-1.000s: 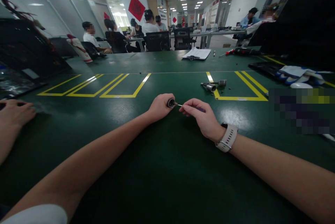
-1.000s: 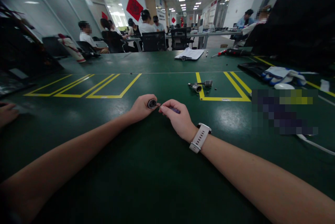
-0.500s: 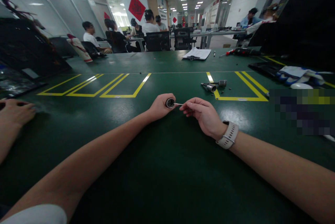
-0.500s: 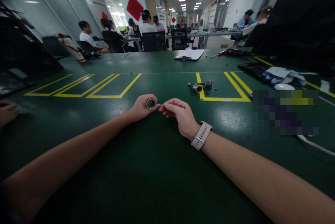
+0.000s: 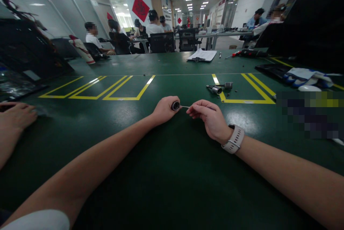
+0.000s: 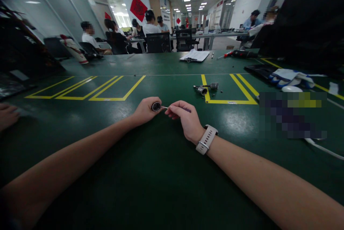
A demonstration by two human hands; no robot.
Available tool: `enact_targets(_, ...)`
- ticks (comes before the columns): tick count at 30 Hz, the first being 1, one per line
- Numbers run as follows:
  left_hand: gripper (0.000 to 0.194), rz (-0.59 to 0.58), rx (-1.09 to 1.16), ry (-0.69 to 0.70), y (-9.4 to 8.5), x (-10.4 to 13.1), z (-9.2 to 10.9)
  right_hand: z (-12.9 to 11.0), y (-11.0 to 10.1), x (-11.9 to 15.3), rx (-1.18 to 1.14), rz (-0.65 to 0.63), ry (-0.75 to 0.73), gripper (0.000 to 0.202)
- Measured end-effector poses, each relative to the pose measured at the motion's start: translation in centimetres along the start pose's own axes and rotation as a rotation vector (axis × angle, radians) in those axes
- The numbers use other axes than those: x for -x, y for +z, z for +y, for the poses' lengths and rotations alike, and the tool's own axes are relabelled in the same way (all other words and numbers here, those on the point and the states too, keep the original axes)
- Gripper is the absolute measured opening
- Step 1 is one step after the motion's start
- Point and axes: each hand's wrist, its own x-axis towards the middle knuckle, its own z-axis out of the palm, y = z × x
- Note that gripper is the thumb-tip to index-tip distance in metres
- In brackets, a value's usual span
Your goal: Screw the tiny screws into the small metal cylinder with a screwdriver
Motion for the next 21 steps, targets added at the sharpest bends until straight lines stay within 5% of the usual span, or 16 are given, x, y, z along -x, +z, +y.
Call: enact_targets(21,0.016,0.013,-0.024,-0.069,0.19,-0.16,-0.54,0.55,-0.22,-0.27,0.112,0.069,-0.005,0.009)
